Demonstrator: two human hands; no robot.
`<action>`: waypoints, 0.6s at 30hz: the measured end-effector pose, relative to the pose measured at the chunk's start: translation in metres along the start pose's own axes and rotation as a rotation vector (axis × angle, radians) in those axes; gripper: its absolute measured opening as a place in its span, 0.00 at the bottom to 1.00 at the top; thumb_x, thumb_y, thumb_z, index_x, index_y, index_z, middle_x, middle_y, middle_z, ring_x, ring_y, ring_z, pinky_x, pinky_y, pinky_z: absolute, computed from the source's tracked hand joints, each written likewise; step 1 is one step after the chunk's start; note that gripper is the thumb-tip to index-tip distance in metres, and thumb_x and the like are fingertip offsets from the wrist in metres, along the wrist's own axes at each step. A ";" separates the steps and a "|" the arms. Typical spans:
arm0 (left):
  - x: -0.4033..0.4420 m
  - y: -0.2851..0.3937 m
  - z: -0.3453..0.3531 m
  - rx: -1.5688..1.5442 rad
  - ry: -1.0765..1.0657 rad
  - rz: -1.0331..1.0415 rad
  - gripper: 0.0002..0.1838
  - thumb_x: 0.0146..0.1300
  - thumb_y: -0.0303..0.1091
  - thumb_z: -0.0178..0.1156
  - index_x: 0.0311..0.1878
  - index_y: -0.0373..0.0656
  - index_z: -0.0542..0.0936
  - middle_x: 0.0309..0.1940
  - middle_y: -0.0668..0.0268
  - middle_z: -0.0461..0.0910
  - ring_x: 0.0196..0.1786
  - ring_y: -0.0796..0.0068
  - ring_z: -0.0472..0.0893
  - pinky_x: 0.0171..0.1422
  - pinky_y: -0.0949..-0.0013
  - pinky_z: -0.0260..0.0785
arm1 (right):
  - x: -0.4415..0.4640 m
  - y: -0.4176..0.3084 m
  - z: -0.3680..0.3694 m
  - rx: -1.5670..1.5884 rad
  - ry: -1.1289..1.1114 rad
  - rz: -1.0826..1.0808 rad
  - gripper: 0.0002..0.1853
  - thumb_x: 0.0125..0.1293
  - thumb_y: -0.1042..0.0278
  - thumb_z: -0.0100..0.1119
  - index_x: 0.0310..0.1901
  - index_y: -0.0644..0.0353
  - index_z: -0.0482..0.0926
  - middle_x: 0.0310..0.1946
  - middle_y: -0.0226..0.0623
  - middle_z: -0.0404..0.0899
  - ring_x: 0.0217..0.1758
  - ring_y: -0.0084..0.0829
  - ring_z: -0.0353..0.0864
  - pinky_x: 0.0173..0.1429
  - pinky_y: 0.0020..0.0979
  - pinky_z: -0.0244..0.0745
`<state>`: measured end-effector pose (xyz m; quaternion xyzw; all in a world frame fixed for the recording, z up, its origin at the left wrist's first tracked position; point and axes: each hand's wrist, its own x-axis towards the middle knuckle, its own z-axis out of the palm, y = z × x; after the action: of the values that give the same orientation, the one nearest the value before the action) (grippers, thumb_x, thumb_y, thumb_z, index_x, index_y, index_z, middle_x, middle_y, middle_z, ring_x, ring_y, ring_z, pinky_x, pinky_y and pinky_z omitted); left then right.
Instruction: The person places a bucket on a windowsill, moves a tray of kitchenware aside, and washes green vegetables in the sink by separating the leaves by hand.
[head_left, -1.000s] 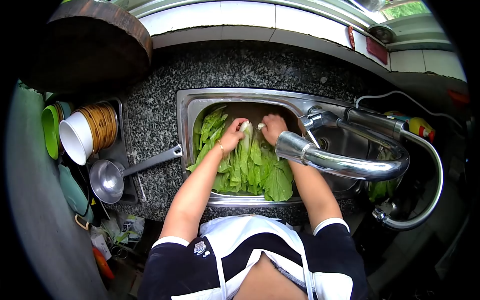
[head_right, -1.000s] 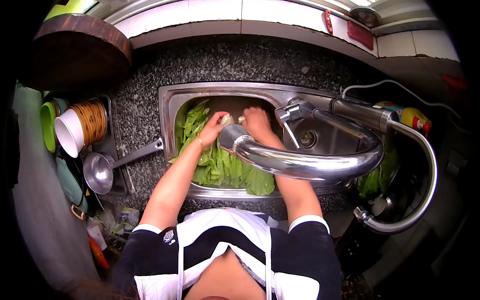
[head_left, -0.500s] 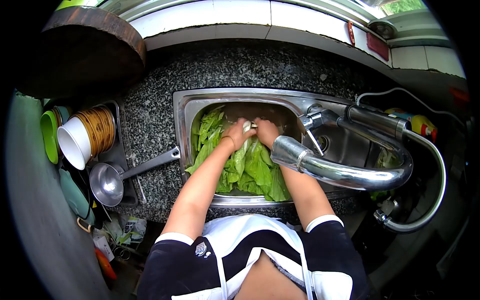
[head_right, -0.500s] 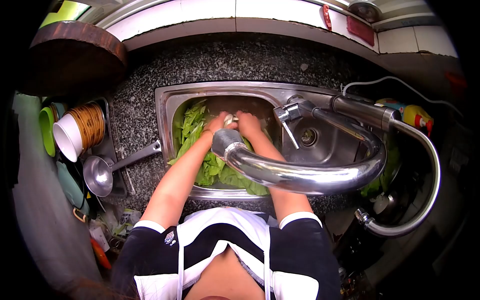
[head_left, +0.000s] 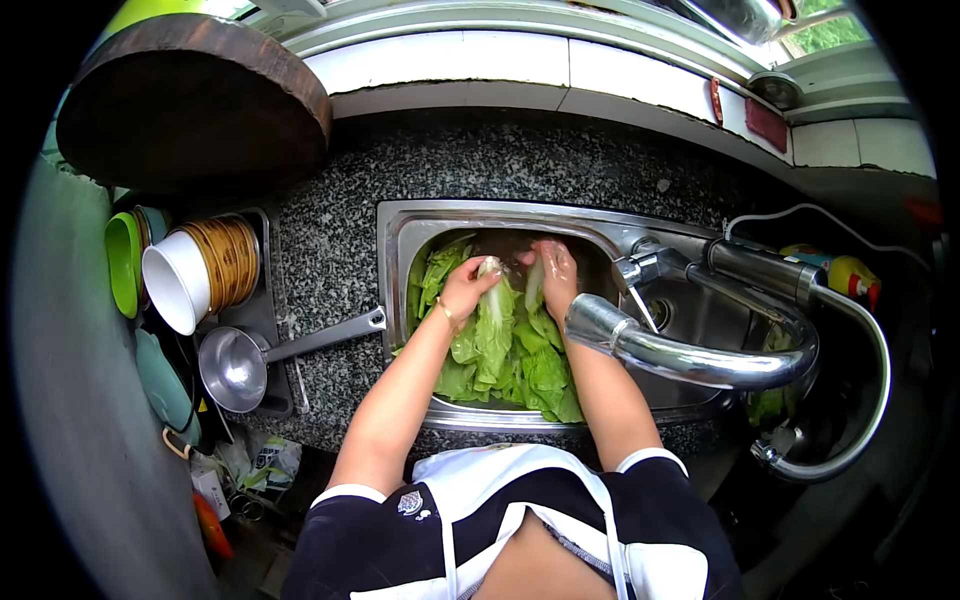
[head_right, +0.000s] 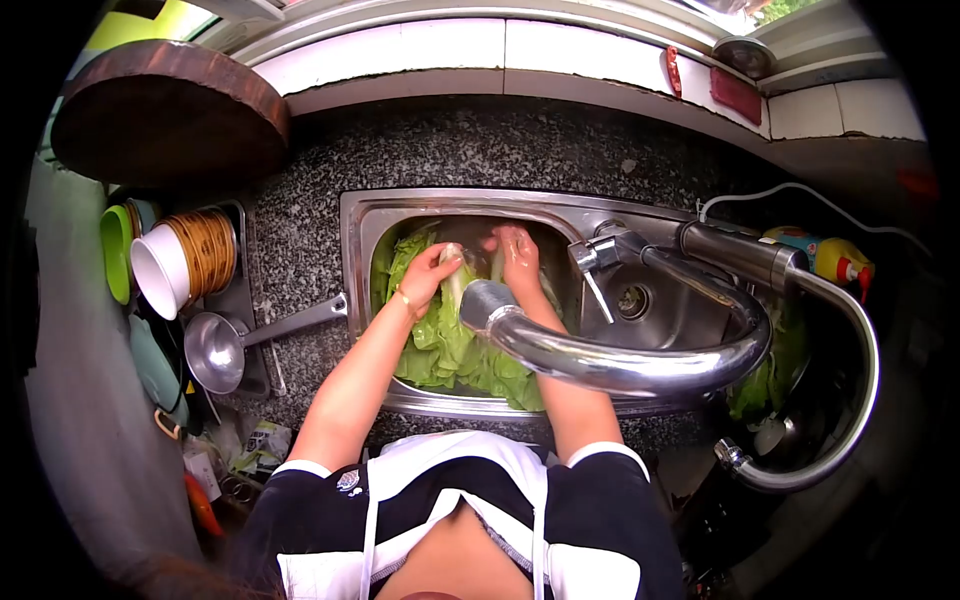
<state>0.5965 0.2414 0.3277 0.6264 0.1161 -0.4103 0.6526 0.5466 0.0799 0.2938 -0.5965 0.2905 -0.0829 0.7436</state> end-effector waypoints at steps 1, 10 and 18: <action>-0.006 0.006 -0.001 -0.022 -0.058 0.014 0.14 0.57 0.27 0.57 0.48 0.38 0.71 0.42 0.66 0.75 0.44 0.80 0.73 0.52 0.76 0.64 | -0.009 -0.024 0.000 0.245 -0.134 0.064 0.06 0.62 0.69 0.52 0.39 0.58 0.72 0.24 0.29 0.73 0.30 0.20 0.72 0.37 0.24 0.69; -0.062 0.078 0.051 0.006 -0.185 0.444 0.17 0.54 0.27 0.61 0.46 0.39 0.68 0.40 0.67 0.72 0.44 0.79 0.71 0.53 0.74 0.63 | -0.050 -0.140 -0.005 -0.152 -0.493 -0.017 0.22 0.55 0.64 0.61 0.50 0.60 0.71 0.42 0.32 0.71 0.48 0.25 0.69 0.54 0.29 0.63; -0.077 0.074 0.058 0.229 -0.104 0.571 0.14 0.56 0.28 0.58 0.45 0.39 0.69 0.38 0.63 0.74 0.42 0.73 0.74 0.50 0.70 0.66 | -0.057 -0.155 -0.016 -0.841 -0.583 -0.356 0.16 0.51 0.76 0.56 0.44 0.63 0.71 0.36 0.43 0.74 0.39 0.38 0.75 0.41 0.31 0.68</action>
<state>0.5777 0.2097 0.4432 0.6812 -0.1452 -0.2524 0.6717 0.5263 0.0504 0.4562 -0.8810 -0.0250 0.0848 0.4648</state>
